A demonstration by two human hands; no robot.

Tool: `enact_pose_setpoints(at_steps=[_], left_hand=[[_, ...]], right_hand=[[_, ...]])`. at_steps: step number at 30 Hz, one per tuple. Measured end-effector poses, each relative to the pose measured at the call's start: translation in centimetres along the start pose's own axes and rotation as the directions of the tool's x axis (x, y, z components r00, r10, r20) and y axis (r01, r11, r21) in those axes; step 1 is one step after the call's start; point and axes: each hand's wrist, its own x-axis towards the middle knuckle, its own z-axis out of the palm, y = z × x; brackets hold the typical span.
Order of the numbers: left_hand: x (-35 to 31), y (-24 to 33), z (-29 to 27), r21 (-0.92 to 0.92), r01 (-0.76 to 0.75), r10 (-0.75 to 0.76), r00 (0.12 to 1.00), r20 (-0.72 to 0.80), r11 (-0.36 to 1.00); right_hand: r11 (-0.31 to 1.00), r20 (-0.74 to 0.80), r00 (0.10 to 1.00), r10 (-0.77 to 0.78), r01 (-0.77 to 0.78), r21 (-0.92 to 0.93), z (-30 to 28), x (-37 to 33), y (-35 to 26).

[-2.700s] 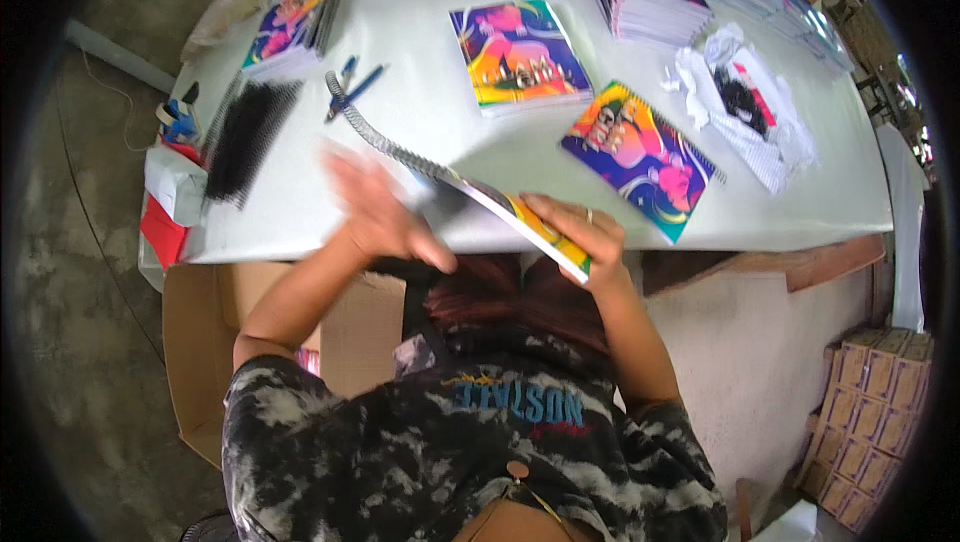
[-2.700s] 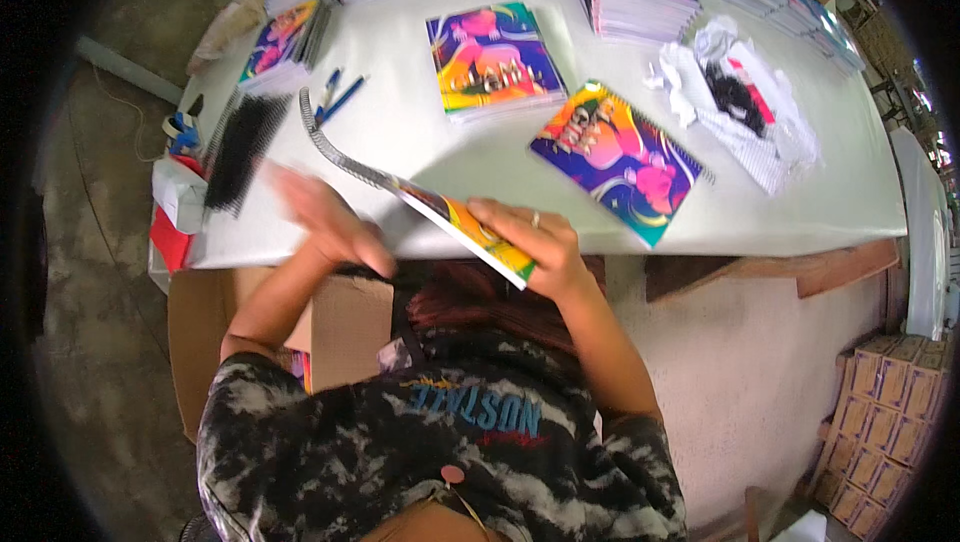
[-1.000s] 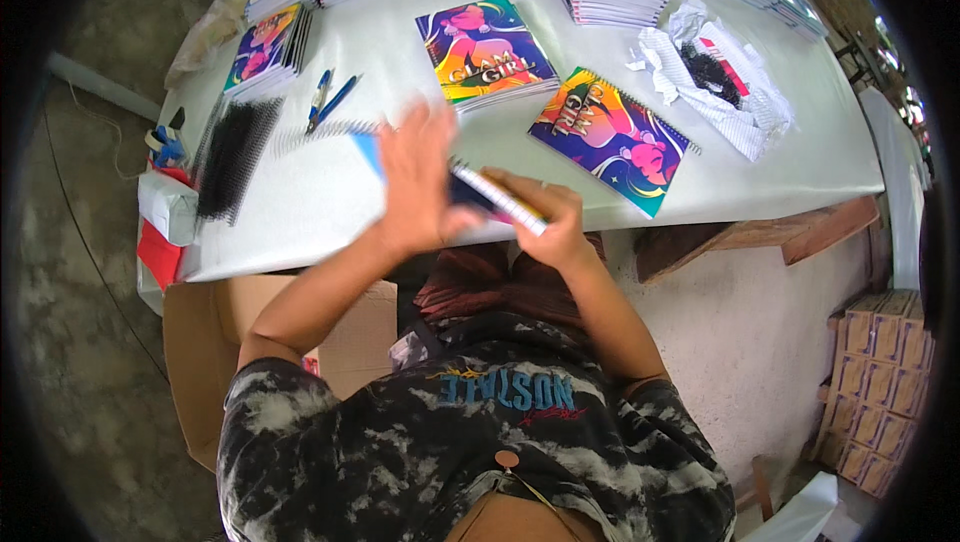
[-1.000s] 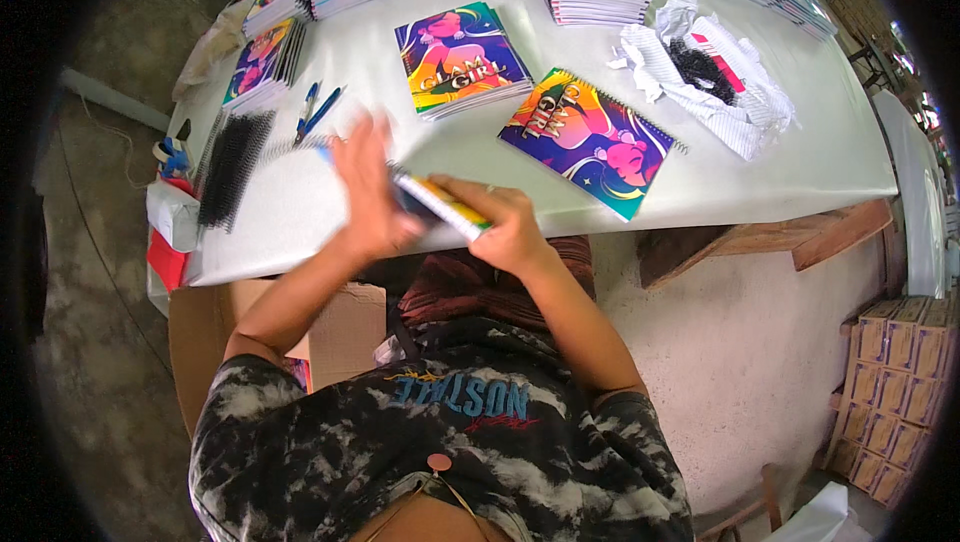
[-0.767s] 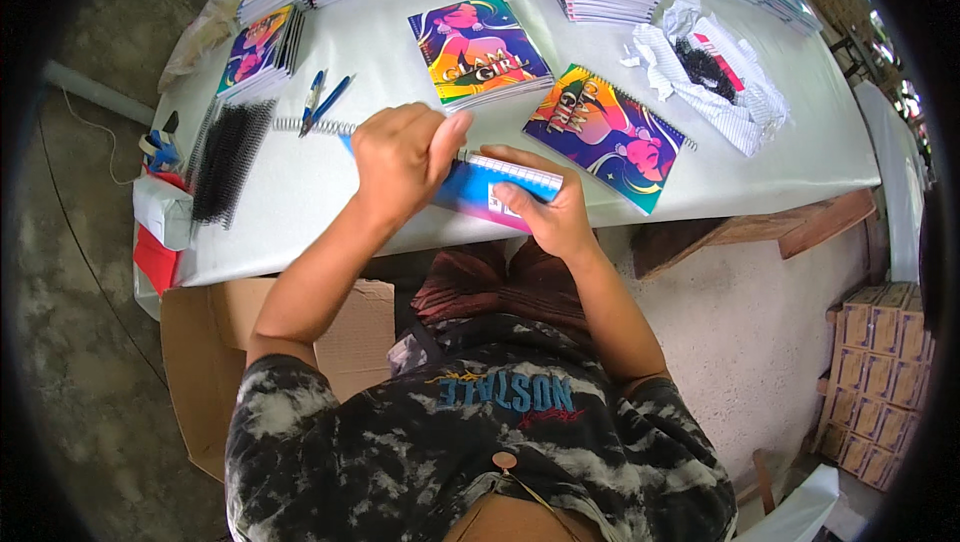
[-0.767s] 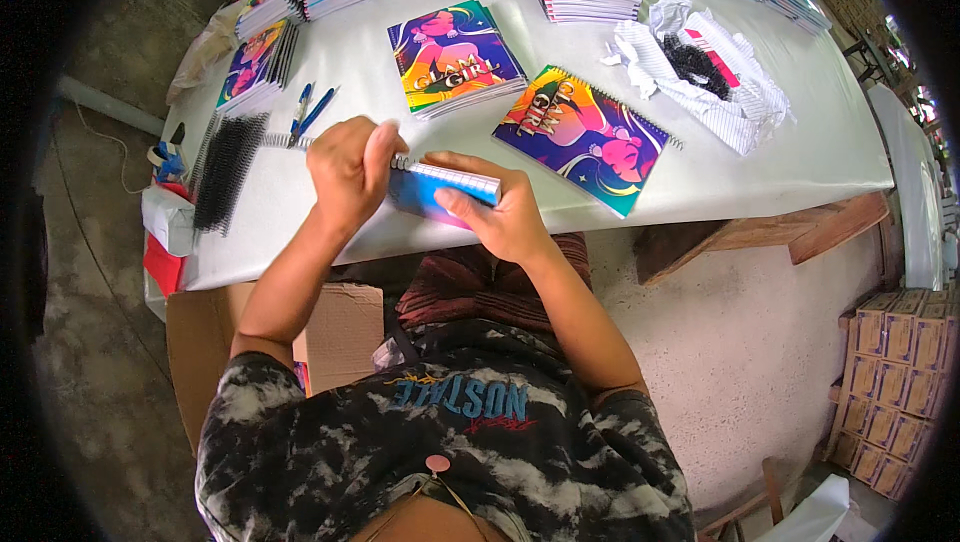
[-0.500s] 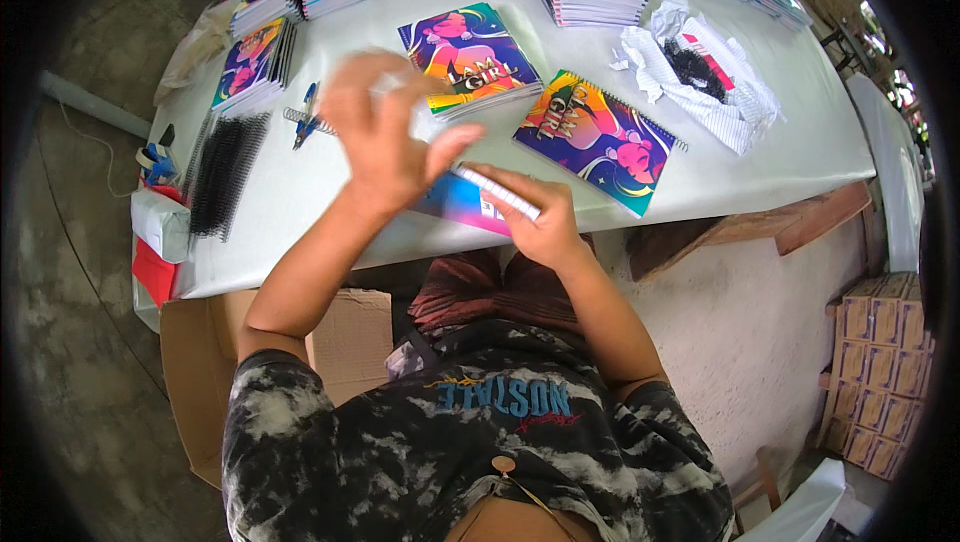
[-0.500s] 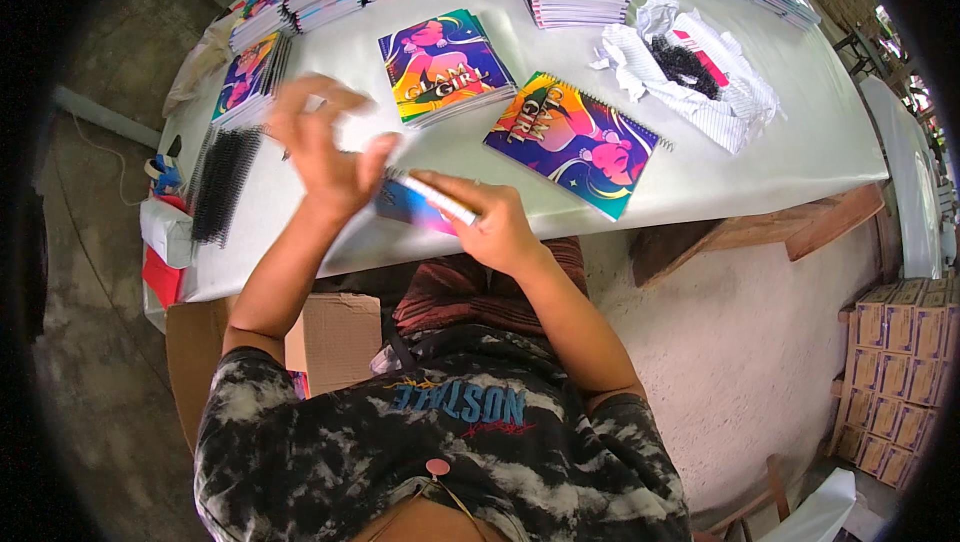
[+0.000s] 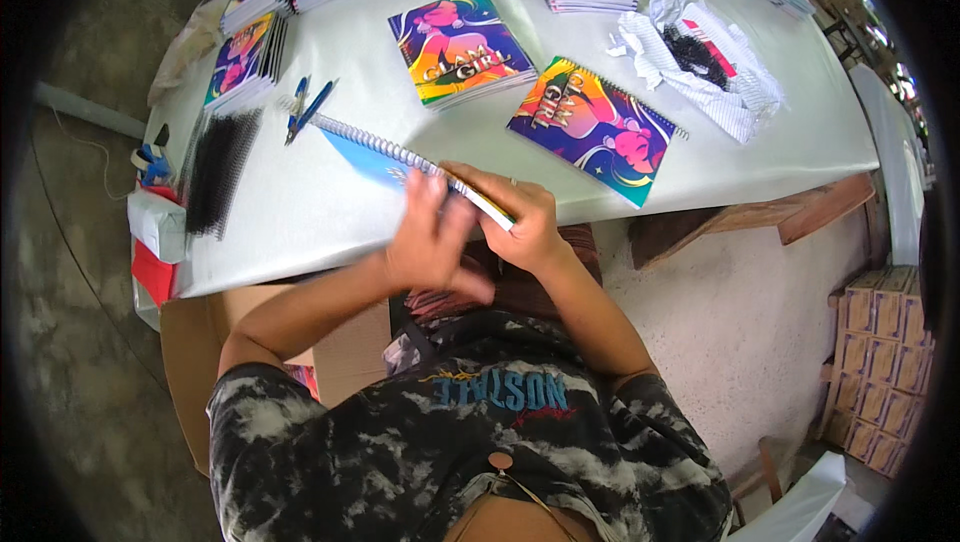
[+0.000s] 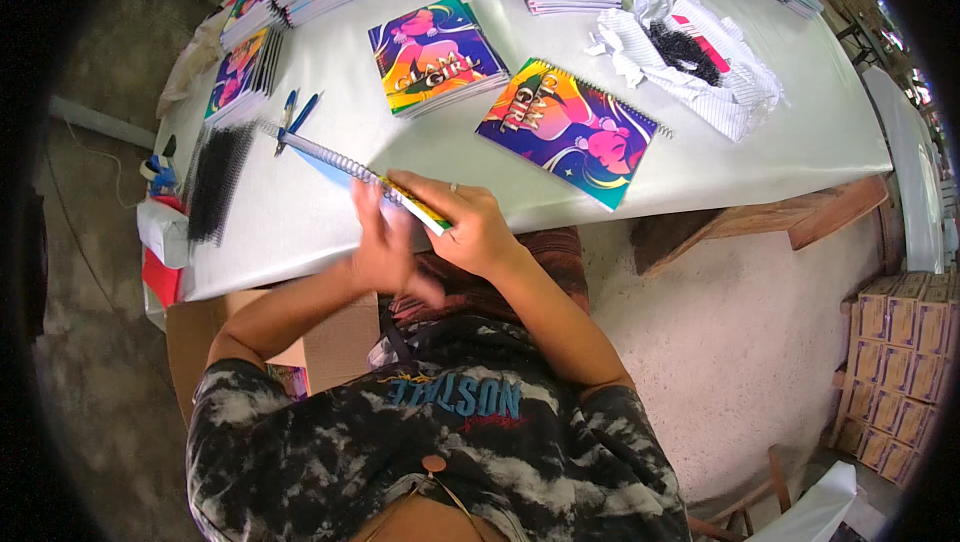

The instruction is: The person inserts spiral wire bindings into the holes of notebook covers and pages. They use pliers to bend the wire ends into loops to secure the binding. The person handles multiple notebooks, stacking the finished ones on the table.

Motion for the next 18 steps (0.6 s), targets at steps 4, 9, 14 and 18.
enact_pose_setpoints(at_steps=[4, 9, 14, 18], left_hand=[[0.3, -3.6, -1.2, 0.476, -0.246, 0.384, 0.897, -0.218, 0.844], [1.3, 0.3, 0.4, 0.042, -0.053, 0.058, 0.991, -0.119, 0.998], [3.5, -3.1, -1.9, 0.395, -0.061, 0.223, 0.898, -0.379, 0.917], [2.7, 0.6, 0.3, 0.061, -0.126, 0.130, 0.988, -0.078, 0.990]], right_hand=[[0.991, 0.088, 0.991, -0.102, 0.109, -0.082, 0.0, 0.1, -0.3], [1.000, -0.040, 0.999, -0.008, 0.009, 0.023, 0.6, 0.0, 0.5], [0.987, 0.059, 0.988, -0.142, 0.146, -0.071, 1.1, 0.2, 0.3], [0.993, -0.019, 0.994, -0.112, 0.111, -0.039, 0.3, 0.1, 0.8]])
